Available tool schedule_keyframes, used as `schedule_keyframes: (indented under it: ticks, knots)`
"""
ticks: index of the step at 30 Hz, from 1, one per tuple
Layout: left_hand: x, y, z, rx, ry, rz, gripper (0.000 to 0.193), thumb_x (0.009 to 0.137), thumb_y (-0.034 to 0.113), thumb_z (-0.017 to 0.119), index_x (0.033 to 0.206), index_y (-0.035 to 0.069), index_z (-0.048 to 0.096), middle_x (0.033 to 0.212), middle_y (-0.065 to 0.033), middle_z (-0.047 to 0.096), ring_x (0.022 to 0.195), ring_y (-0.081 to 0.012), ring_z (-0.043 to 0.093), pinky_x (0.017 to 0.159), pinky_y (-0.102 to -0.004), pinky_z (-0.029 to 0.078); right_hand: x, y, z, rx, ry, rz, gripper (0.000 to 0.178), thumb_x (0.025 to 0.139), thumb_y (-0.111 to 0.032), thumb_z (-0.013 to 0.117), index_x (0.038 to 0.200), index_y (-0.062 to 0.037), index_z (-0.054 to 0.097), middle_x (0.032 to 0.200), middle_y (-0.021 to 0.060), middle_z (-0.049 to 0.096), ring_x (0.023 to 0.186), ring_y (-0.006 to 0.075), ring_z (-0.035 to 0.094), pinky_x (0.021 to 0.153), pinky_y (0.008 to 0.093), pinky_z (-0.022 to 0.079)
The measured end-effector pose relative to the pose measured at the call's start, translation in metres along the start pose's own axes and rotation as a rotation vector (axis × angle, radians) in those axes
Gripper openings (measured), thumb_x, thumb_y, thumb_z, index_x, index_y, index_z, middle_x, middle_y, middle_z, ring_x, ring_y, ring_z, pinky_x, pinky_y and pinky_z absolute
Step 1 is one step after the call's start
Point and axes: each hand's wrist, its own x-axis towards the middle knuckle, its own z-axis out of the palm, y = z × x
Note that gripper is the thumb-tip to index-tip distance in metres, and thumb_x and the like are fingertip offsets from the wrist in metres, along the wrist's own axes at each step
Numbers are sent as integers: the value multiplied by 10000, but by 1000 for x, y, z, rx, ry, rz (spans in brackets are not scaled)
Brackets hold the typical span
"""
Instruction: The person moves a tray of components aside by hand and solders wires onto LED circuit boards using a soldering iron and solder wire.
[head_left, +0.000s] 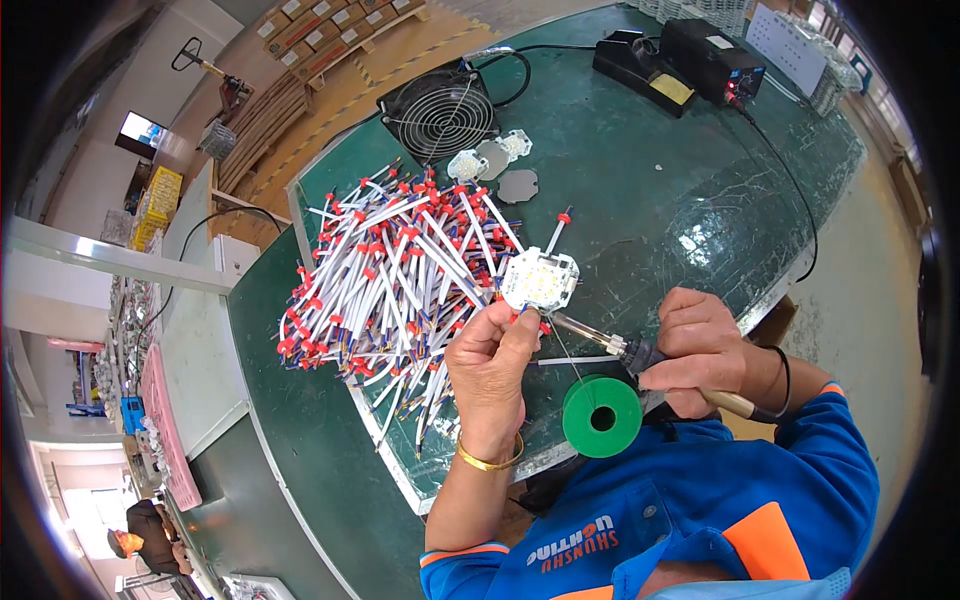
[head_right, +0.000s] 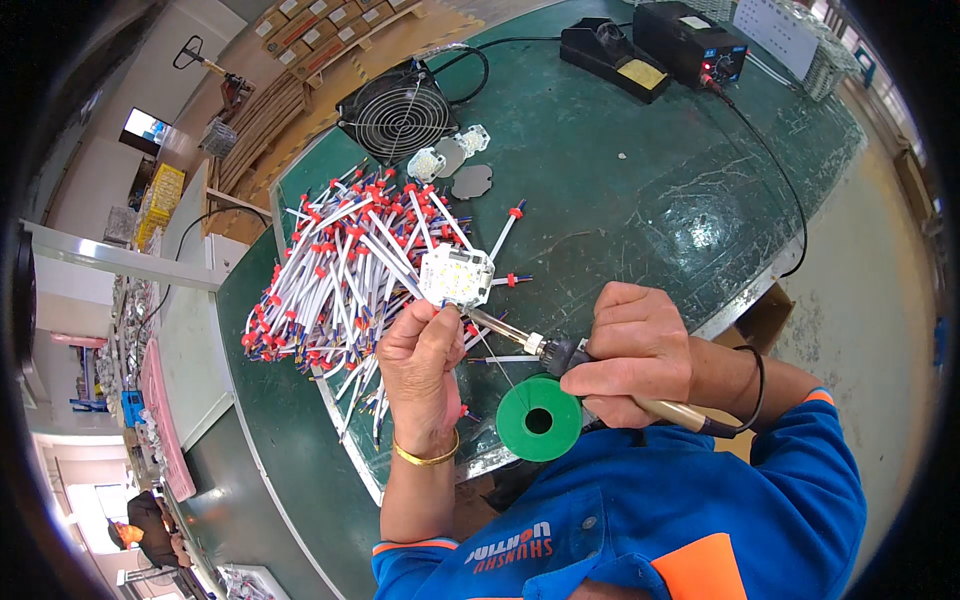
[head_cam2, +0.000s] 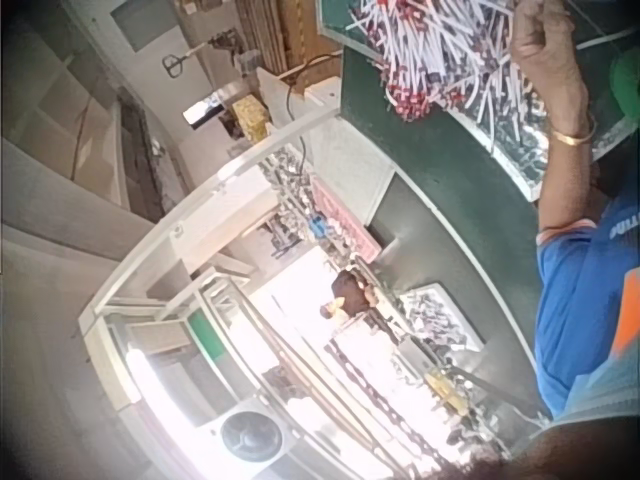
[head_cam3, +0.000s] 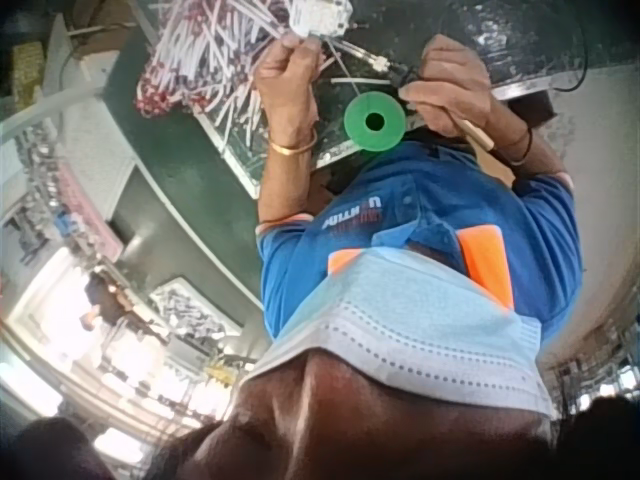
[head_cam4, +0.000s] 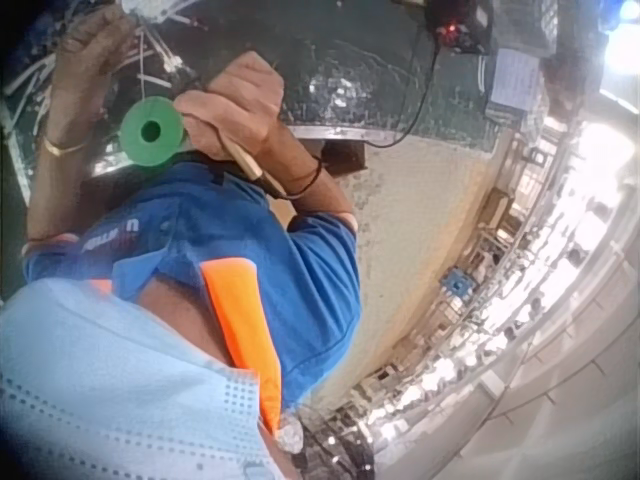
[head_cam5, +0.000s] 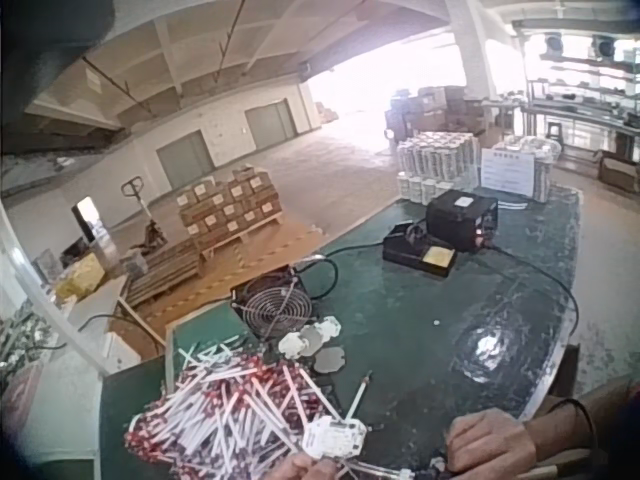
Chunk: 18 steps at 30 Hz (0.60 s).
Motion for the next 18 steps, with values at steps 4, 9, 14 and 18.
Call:
schedule_keyframes:
  ticks: [4, 9, 14, 18]
  knots:
    - [2, -2, 1, 7, 29, -10, 87, 842, 42, 605, 755, 46, 593, 602, 33, 509, 489, -20, 348, 454, -191, 234, -4, 3, 4, -18, 2, -28, 208, 661, -34, 625, 869, -41, 623, 564, 12, 472, 443, 167, 453, 469, 296, 351]
    - [4, -4, -3, 33, 9, -31, 92, 844, 65, 604, 755, 44, 596, 603, 35, 508, 498, -18, 349, 460, -188, 235, 2, 10, 1, 199, 148, 23, 136, 779, -74, 546, 877, -3, 609, 595, 47, 514, 466, 195, 463, 460, 323, 374]
    - [5, -7, -6, 9, -145, -60, 47, 830, 55, 636, 846, 19, 659, 673, 40, 579, 588, -14, 456, 543, -172, 339, 21, 19, -7, -26, 159, 109, 180, 776, -137, 648, 904, -20, 598, 679, 89, 552, 516, 231, 496, 472, 339, 399]
    - [3, -9, -5, 121, -194, -56, 43, 833, 36, 629, 852, 17, 663, 694, 44, 582, 610, -8, 461, 543, -170, 338, 41, 36, 11, -194, 86, 301, 268, 680, -116, 739, 901, -80, 590, 754, 77, 577, 641, 263, 553, 559, 315, 450]
